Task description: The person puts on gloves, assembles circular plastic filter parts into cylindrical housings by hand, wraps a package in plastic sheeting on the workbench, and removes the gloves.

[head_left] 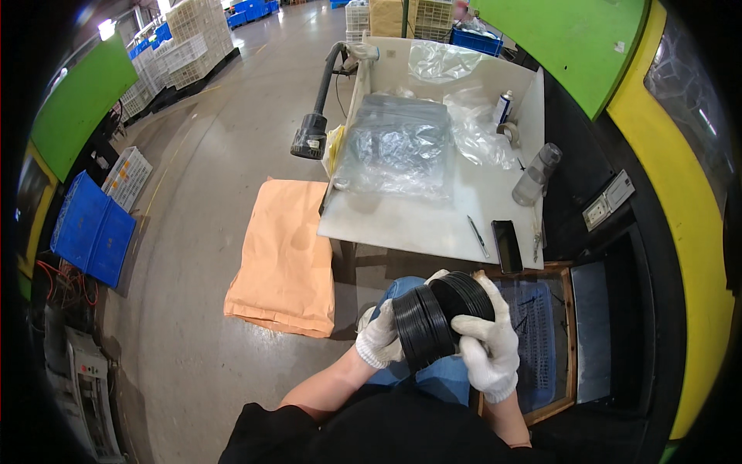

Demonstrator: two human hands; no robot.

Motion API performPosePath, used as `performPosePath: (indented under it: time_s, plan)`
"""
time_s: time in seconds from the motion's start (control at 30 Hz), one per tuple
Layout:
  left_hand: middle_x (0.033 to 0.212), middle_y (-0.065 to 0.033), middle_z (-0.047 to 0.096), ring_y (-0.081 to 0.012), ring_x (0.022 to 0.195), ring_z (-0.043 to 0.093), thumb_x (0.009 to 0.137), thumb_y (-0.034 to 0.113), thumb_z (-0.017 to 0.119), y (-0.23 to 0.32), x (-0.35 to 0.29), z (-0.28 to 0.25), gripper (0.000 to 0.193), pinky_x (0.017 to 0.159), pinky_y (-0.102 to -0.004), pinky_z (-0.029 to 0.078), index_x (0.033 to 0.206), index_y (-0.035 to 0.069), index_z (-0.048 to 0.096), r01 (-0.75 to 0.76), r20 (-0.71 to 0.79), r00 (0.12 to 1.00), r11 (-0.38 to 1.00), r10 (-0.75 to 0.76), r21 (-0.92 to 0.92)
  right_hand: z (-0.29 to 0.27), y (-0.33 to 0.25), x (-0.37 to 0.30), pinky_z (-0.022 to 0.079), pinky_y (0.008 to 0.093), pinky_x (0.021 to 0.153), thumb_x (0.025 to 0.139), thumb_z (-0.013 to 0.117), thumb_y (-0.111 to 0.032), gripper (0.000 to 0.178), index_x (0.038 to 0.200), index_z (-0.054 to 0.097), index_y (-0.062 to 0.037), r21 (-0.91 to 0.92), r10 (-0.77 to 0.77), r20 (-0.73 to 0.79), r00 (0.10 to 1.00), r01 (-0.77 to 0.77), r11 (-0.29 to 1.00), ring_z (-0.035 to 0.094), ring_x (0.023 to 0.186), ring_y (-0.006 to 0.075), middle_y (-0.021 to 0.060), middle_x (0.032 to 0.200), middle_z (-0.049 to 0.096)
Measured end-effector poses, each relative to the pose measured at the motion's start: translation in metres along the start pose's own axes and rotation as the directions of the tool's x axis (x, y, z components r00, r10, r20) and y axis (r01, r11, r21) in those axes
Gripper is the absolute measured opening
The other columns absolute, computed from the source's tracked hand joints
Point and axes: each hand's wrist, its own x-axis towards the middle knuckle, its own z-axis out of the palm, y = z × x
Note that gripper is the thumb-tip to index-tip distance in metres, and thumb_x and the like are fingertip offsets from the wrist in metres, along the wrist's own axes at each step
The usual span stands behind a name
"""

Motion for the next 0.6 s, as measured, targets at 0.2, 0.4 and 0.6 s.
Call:
performPosePath:
  time_s: [0.2,0.4,0.6]
  plan:
    - [0.146,-0.013,0.033,-0.0296,0.134,0.037,0.063,0.073,0.069,-0.005,-0.006,-0.006,0.117,0.111,-0.045,0.033,0.149,0.013,0.016,0.018,-0.041,0.999,0.998,-0.015,0.06,0.003,-0.001,0.003,0.048,0.04,0.095,0.065,0.085,-0.03,0.04,0.093,0.068,-0.0074,-0.035,-0.089,0.07,0.994,0.092,0.995,0.059,0.11,0.0352,0.0254,0.13,0.047]
    - [0.146,-0.0132,0.033,-0.0297,0.133,0.038,0.064,0.071,0.069,-0.002,0.0,0.007,0.116,0.111,-0.0454,0.034,0.149,0.013,0.017,-0.033,0.012,0.999,0.998,0.032,0.054,0.003,0.004,-0.001,0.049,0.0403,0.094,0.064,0.084,-0.038,0.045,0.095,0.067,-0.0096,-0.056,-0.092,0.052,0.994,0.095,0.994,0.059,0.11,0.0355,0.0247,0.129,0.048]
    - [0.145,-0.0135,0.035,-0.0297,0.132,0.04,0.064,0.07,0.07,0.0,-0.004,0.011,0.112,0.11,-0.0453,0.035,0.147,0.012,0.024,-0.04,-0.011,0.999,0.999,0.04,0.014,0.004,-0.009,0.003,0.049,0.0401,0.093,0.072,0.08,-0.024,0.033,0.096,0.066,-0.0074,-0.089,-0.011,0.042,0.999,0.015,0.996,0.06,0.109,0.037,0.0272,0.13,0.046]
